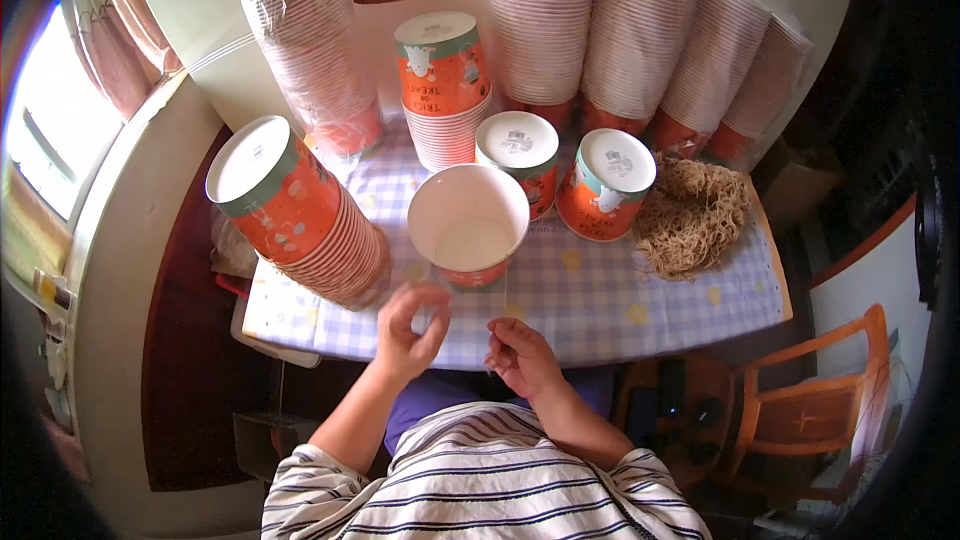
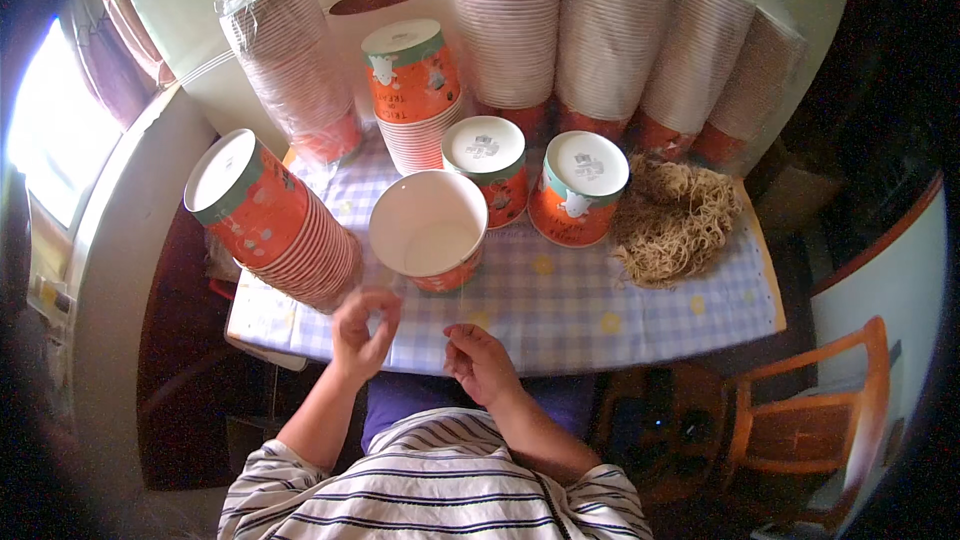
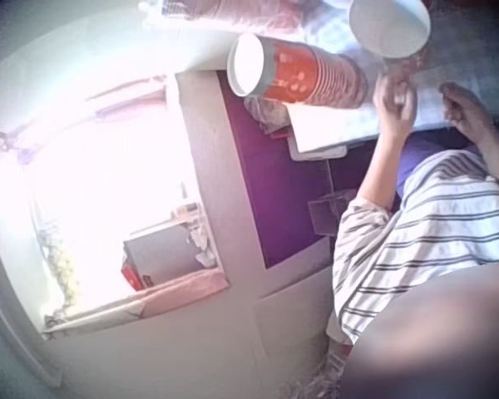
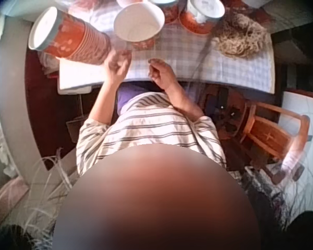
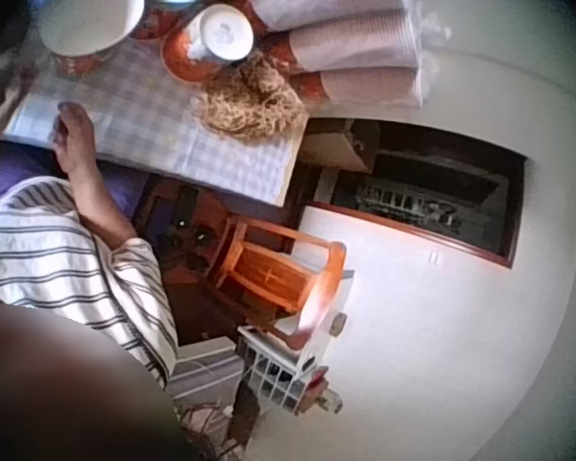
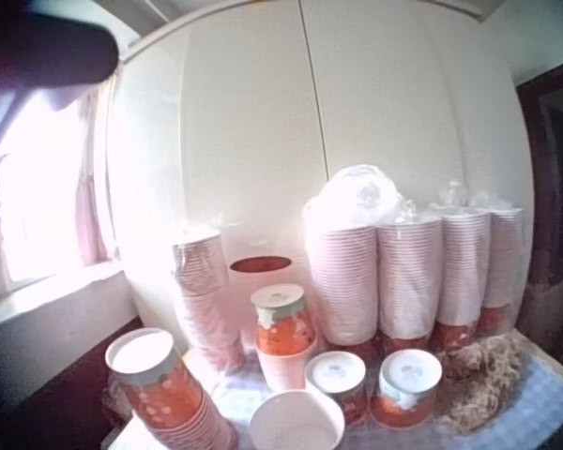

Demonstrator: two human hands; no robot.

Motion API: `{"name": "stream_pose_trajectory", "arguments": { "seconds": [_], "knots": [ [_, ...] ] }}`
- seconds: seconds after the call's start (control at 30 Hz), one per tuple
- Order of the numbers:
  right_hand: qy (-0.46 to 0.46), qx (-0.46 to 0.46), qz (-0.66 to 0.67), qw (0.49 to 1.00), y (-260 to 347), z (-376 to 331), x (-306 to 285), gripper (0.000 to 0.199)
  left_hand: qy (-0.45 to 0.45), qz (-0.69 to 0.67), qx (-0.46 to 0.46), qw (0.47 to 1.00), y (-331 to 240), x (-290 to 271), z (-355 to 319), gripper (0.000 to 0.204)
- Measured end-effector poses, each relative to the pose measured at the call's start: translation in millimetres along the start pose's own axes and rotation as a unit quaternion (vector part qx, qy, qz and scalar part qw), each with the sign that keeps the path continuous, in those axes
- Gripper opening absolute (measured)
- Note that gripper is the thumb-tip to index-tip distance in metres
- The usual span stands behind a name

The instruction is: Attaching string handles to plastic buckets by threading them through small holes.

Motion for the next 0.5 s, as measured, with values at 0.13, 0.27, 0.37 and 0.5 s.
{"name": "stream_pose_trajectory", "arguments": {
  "seconds": [0.13, 0.27, 0.37, 0.5],
  "knots": [
    [0.080, 0.045, 0.083, 0.992, -6, -9, 16, 0.018, 0.188, -0.271, -0.272, 0.904, 34, 46, -92, 0.040],
    [0.100, 0.030, 0.068, 0.992, 2, -11, 24, 0.024, 0.209, -0.370, -0.358, 0.831, 23, 65, -123, 0.035],
    [0.037, -0.049, -0.009, 0.998, 24, -6, 8, 0.023, 0.194, -0.282, -0.354, 0.870, 42, 49, -122, 0.025],
    [-0.014, -0.151, -0.084, 0.985, 64, -3, -4, 0.023, 0.226, -0.188, -0.357, 0.887, 66, 18, -122, 0.023]
  ]
}}
Point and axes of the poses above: each hand's wrist, its own z-axis towards the middle knuckle, its own x-axis out of the palm, y = z × x, the point moved 6 cm from there along z, towards the middle knuckle, and after that the axes turned 7 degrees about z, right-handed, at the moved point
